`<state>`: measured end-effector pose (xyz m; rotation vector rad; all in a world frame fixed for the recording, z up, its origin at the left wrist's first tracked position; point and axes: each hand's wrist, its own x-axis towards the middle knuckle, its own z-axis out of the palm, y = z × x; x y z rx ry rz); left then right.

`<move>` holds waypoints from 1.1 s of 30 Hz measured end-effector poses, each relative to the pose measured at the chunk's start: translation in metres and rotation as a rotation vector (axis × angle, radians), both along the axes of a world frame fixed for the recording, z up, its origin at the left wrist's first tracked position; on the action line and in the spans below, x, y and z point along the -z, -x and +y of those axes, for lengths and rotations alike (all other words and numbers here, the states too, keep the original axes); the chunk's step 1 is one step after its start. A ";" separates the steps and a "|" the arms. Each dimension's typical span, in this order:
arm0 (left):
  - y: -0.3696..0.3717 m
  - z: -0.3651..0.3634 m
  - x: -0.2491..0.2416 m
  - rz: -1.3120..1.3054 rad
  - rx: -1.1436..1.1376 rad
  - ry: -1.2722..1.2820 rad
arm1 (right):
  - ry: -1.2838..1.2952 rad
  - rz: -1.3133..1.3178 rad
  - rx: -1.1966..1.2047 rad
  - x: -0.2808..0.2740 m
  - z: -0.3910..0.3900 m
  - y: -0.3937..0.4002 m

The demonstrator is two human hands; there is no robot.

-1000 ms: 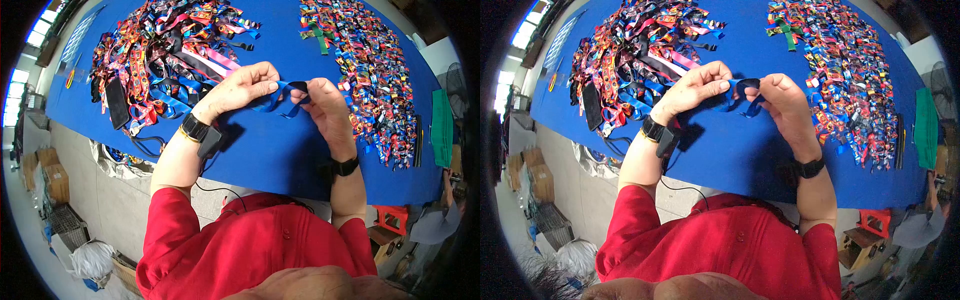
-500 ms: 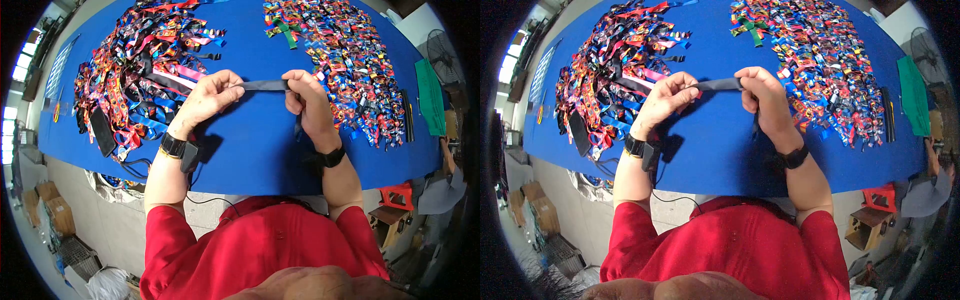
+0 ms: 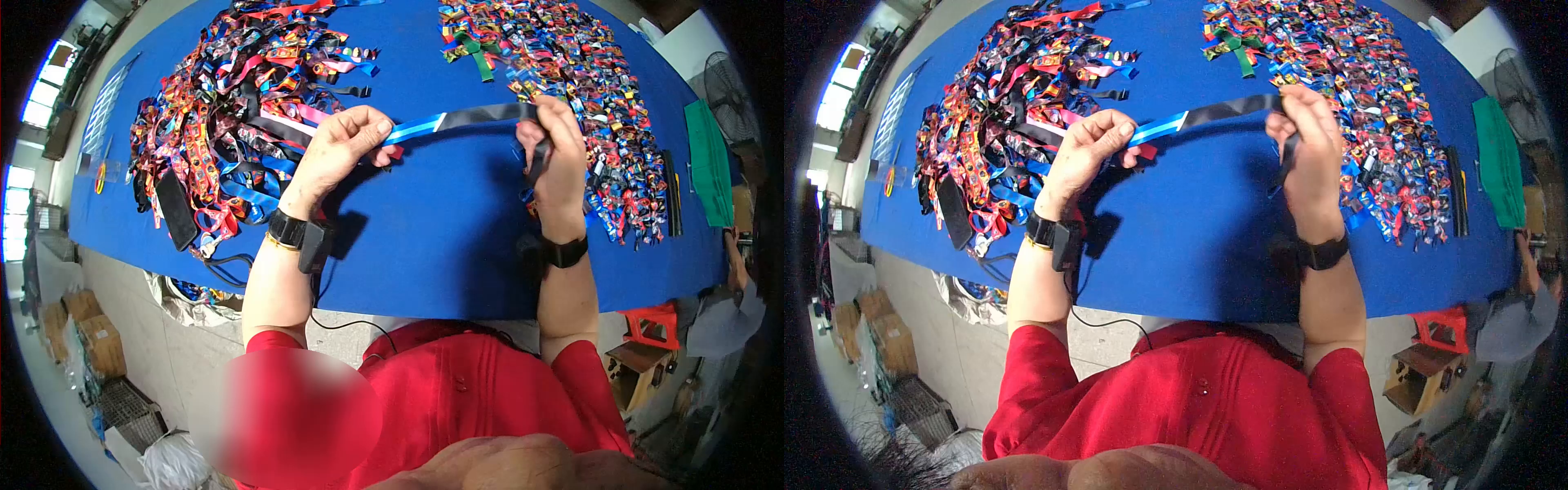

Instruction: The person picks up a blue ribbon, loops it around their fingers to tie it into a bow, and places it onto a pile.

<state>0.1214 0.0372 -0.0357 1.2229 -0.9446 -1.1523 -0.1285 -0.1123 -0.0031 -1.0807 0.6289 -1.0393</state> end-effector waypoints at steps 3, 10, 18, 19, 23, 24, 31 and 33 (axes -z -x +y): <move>-0.002 0.000 0.002 0.013 0.061 0.053 | 0.092 0.125 -0.068 0.009 -0.003 0.000; 0.014 0.006 -0.014 0.069 0.202 0.012 | 0.366 0.307 -0.303 0.008 0.014 -0.010; 0.025 0.008 -0.007 0.240 0.354 0.047 | 0.224 0.318 -0.592 0.001 0.053 -0.020; 0.025 0.007 -0.007 0.227 0.366 0.046 | 0.257 0.354 -0.604 0.001 0.050 -0.019; 0.023 0.005 -0.008 0.167 0.330 0.012 | 0.313 0.430 -0.549 0.012 0.038 -0.016; 0.023 0.005 -0.009 0.141 0.317 -0.006 | 0.325 0.453 -0.514 0.012 0.036 -0.014; 0.017 0.002 -0.007 0.101 0.219 0.029 | 0.309 0.392 -0.400 0.014 0.024 -0.012; 0.016 0.002 -0.005 0.126 0.214 0.056 | 0.285 0.370 -0.423 0.016 0.024 -0.012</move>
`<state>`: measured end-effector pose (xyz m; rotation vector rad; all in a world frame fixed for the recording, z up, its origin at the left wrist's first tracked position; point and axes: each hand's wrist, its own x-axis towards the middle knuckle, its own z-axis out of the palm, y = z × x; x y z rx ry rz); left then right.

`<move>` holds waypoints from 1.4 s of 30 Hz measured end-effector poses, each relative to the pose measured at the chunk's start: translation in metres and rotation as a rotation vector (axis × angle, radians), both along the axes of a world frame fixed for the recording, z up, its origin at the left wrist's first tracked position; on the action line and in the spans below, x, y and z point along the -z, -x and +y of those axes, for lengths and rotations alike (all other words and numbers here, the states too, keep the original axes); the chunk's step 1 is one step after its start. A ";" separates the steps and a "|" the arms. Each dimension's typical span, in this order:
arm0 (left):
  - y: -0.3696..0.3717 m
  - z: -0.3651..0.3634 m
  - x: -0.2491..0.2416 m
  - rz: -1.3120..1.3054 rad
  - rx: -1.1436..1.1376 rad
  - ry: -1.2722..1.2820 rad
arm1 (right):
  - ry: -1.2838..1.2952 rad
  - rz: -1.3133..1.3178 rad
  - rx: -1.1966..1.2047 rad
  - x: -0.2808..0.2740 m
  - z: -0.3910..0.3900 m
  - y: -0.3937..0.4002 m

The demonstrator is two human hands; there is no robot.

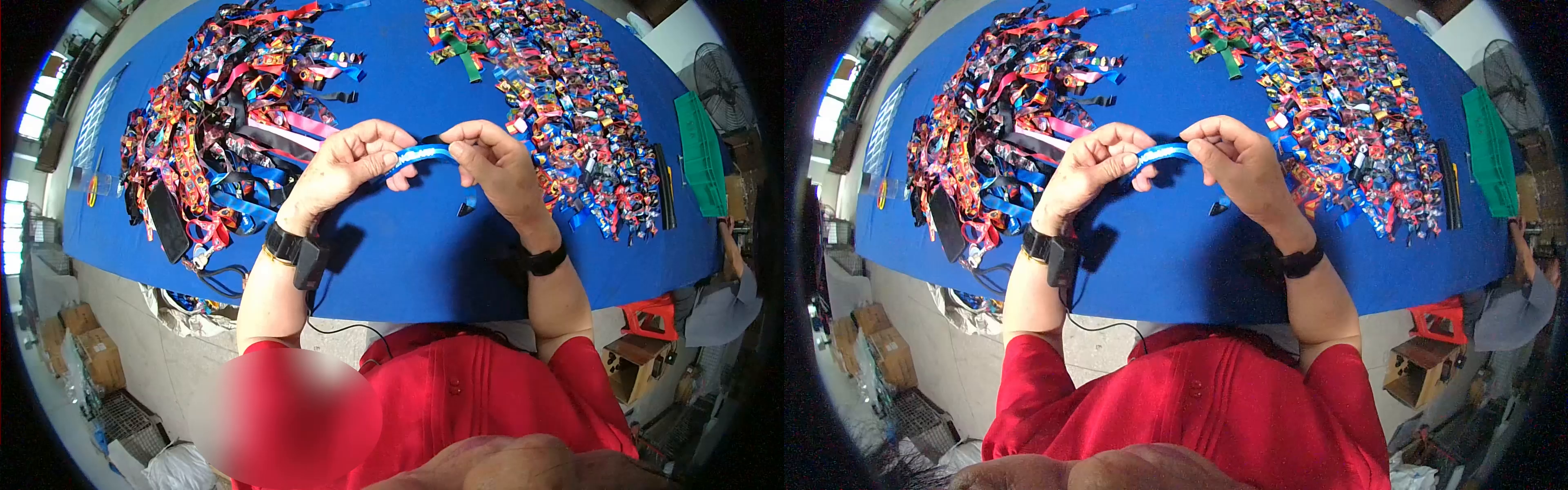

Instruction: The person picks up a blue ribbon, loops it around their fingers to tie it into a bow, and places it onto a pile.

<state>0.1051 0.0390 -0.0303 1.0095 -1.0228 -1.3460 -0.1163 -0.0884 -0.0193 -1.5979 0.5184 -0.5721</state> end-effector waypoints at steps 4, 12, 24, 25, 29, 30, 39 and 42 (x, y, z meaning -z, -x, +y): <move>0.001 -0.001 0.002 0.068 -0.005 0.041 | -0.016 -0.015 -0.047 0.003 0.006 -0.005; 0.007 0.000 0.000 0.134 0.072 0.036 | 0.065 0.027 -0.085 0.006 0.009 -0.006; 0.000 0.000 0.005 -0.258 -0.092 -0.062 | 0.051 0.040 -0.007 0.005 0.005 -0.003; -0.002 0.000 0.008 -0.334 -0.121 -0.050 | 0.084 0.063 -0.001 0.007 0.005 -0.003; -0.001 -0.004 0.014 -0.463 -0.296 0.030 | 0.032 0.139 -0.031 0.004 0.004 -0.004; 0.000 -0.006 0.016 -0.469 -0.346 0.056 | 0.013 0.146 -0.043 0.002 0.004 -0.004; 0.003 -0.005 0.013 -0.442 -0.396 0.069 | 0.219 0.200 0.038 0.005 0.006 -0.003; 0.008 -0.001 0.009 -0.222 -0.211 0.090 | 0.168 0.094 0.130 0.010 -0.002 -0.003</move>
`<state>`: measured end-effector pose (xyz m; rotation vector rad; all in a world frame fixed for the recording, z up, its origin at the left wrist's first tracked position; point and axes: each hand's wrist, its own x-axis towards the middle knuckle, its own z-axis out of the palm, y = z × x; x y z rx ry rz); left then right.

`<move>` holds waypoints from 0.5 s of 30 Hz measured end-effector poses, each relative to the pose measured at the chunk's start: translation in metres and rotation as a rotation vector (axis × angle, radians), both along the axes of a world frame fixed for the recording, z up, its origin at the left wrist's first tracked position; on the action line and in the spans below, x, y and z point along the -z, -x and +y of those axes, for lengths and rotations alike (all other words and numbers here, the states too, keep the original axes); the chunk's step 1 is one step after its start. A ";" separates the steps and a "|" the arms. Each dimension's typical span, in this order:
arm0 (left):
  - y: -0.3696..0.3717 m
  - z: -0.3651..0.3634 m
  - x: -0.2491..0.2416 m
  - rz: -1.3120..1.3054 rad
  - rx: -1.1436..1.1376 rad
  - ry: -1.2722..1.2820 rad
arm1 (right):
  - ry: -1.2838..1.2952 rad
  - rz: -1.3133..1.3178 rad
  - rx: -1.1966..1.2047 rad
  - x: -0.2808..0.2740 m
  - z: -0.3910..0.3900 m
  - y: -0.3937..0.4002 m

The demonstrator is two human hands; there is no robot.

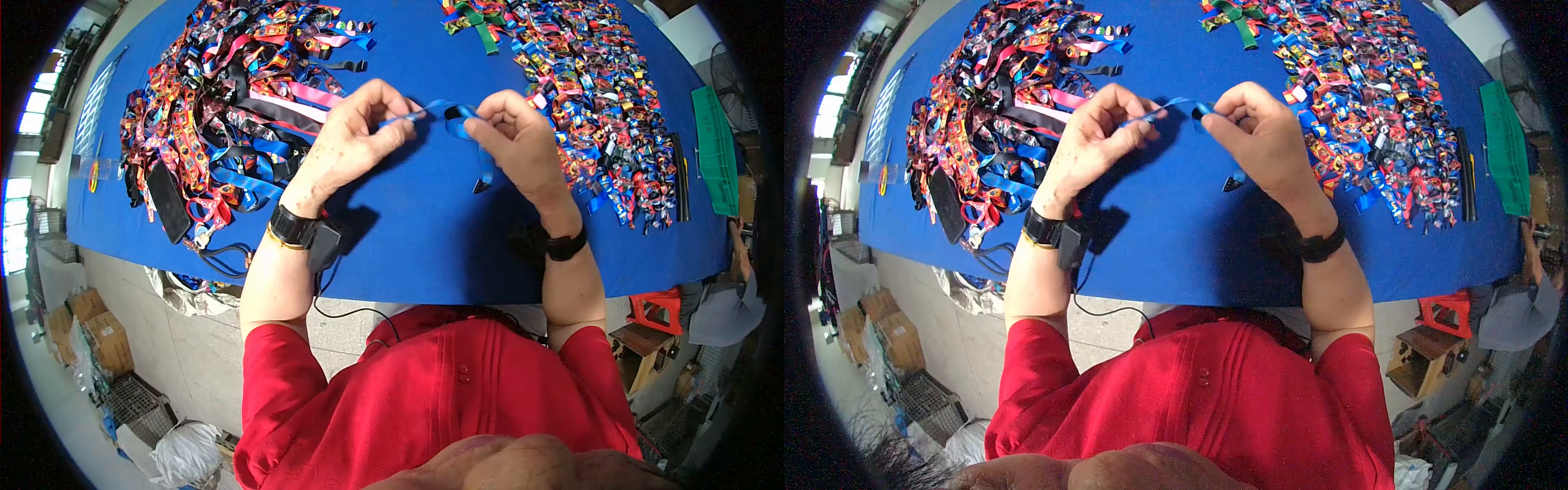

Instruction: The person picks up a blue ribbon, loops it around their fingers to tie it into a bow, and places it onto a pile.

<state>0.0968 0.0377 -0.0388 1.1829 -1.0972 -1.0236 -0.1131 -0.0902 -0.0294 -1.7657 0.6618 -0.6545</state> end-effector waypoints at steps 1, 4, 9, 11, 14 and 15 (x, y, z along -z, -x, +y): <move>0.001 0.001 -0.001 0.081 0.080 0.010 | -0.018 -0.025 0.013 0.000 -0.003 0.001; -0.003 0.000 -0.002 0.074 0.203 -0.069 | -0.081 -0.066 0.016 -0.002 -0.004 0.001; 0.000 -0.001 0.000 0.161 0.194 -0.067 | -0.145 -0.104 -0.033 -0.004 0.006 -0.003; 0.004 -0.001 0.001 0.166 0.184 -0.070 | -0.149 -0.101 -0.063 -0.004 0.009 -0.003; 0.008 0.001 -0.003 0.098 0.198 -0.094 | -0.138 -0.085 -0.069 -0.004 0.012 -0.005; 0.010 0.002 -0.004 0.124 0.217 -0.108 | -0.132 -0.074 -0.078 -0.005 0.013 -0.005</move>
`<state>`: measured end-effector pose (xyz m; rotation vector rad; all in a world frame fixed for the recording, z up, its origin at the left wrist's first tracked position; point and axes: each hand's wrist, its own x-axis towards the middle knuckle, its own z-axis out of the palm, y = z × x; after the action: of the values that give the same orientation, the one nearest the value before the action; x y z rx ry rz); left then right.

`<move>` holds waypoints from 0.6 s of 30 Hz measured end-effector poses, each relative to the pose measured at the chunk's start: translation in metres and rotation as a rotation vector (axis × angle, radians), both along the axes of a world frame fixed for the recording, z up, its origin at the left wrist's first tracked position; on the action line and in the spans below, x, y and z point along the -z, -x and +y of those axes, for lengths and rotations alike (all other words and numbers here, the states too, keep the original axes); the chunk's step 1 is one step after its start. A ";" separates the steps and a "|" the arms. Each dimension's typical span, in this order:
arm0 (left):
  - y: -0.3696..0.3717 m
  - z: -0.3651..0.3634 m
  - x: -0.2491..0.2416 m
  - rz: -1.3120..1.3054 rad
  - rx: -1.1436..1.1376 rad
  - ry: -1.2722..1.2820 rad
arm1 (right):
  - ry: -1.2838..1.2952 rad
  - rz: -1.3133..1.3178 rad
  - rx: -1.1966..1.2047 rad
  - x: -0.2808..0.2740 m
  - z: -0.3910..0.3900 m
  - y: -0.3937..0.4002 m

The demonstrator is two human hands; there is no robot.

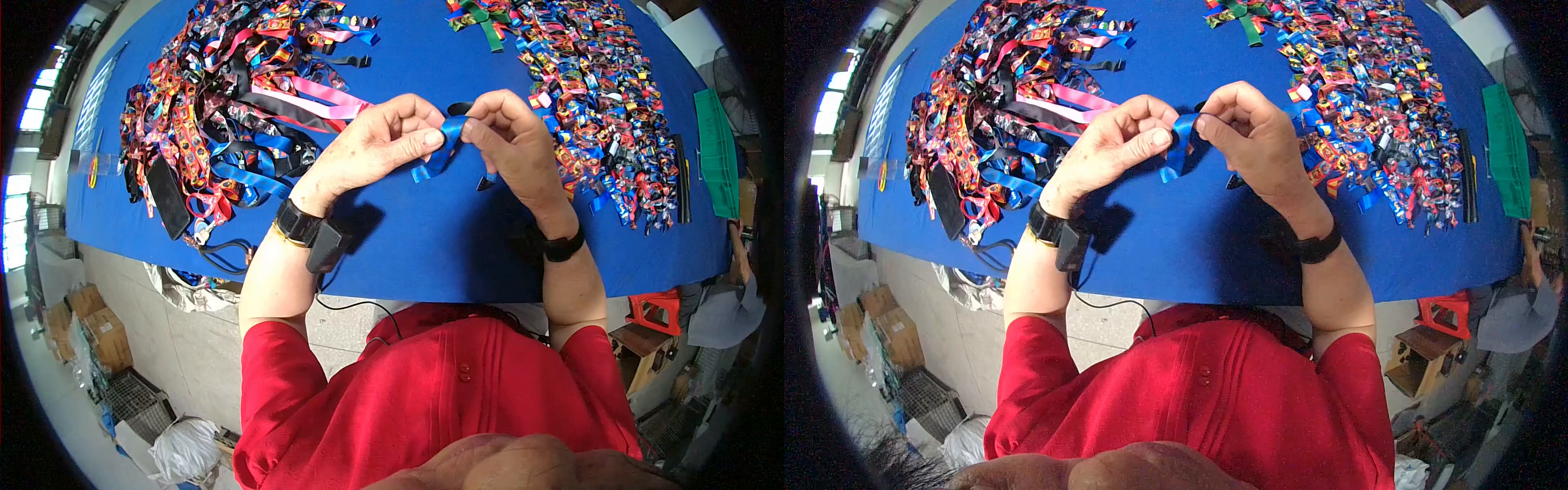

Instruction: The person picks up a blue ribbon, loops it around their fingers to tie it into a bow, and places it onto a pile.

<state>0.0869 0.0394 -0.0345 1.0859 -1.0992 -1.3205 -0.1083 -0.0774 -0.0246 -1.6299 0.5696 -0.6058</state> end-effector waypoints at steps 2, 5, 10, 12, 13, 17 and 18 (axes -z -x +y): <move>-0.001 -0.001 0.004 -0.028 0.026 -0.009 | 0.014 0.021 -0.020 -0.001 0.001 0.000; -0.001 -0.003 0.005 -0.039 0.026 -0.005 | -0.044 0.028 -0.057 -0.001 0.002 0.000; -0.003 -0.003 0.005 0.028 -0.033 0.020 | -0.045 0.022 -0.047 0.000 0.001 0.000; -0.007 -0.003 0.008 0.040 -0.054 0.039 | -0.033 0.026 -0.042 0.001 -0.001 0.000; -0.008 -0.002 0.008 0.050 -0.068 0.037 | -0.023 0.036 -0.042 0.001 -0.002 0.000; -0.007 -0.002 0.004 0.057 -0.082 0.012 | -0.022 0.071 -0.047 0.004 -0.004 0.001; -0.007 -0.002 0.002 0.051 -0.076 0.002 | -0.030 0.068 -0.053 0.003 -0.004 0.001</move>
<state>0.0935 0.0377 -0.0369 1.0765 -1.0115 -1.2806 -0.1096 -0.0809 -0.0279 -1.6367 0.5812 -0.5019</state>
